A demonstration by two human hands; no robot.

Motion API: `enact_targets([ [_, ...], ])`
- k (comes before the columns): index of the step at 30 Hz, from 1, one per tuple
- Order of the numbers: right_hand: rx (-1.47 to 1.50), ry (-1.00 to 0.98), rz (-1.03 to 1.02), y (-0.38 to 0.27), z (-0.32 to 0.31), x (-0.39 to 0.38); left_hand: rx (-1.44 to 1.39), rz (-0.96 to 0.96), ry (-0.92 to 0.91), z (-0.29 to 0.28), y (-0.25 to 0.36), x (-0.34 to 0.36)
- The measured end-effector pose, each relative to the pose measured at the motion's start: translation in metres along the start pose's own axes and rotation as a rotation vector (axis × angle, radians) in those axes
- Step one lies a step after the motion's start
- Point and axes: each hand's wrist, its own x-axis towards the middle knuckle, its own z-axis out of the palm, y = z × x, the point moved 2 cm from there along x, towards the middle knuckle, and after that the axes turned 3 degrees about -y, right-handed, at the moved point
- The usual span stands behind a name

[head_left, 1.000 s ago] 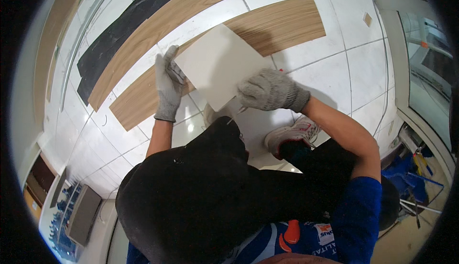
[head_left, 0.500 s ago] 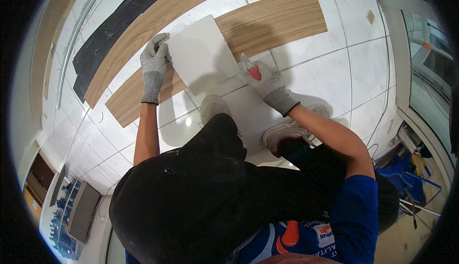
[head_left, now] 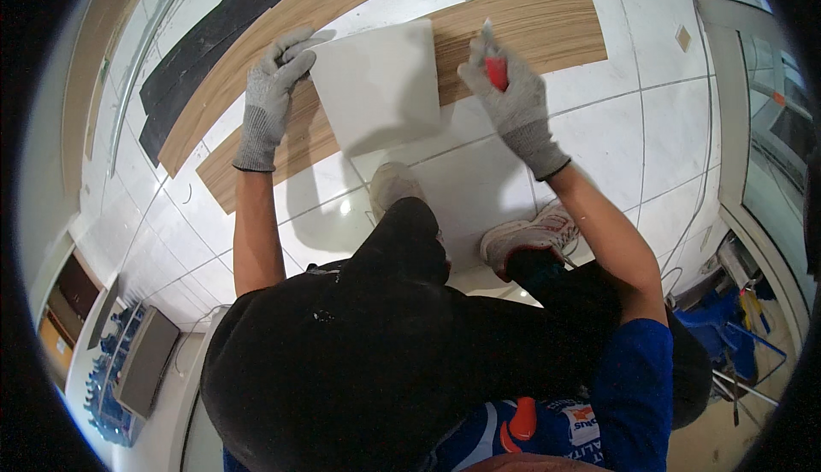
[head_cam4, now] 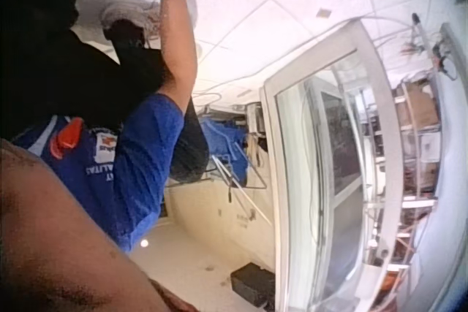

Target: The person measures and cuts vinyl floor tiles using a tape measure and a utility knife.

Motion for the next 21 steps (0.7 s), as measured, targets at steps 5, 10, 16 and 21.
enact_targets([
  [5,-0.188,-0.247,0.137,-0.026,-0.02,0.023,0.419,0.052,-0.263,0.006,0.045,0.018],
  [10,0.015,-0.331,0.052,0.008,0.016,-0.009,0.563,0.186,-0.461,0.034,0.068,0.059],
  [16,0.313,-0.459,0.646,0.003,0.04,-0.036,0.621,0.172,-0.571,0.075,0.034,0.086],
  [21,0.377,-0.33,0.613,0.018,0.047,-0.048,0.615,0.196,-0.564,0.093,0.002,0.096],
])
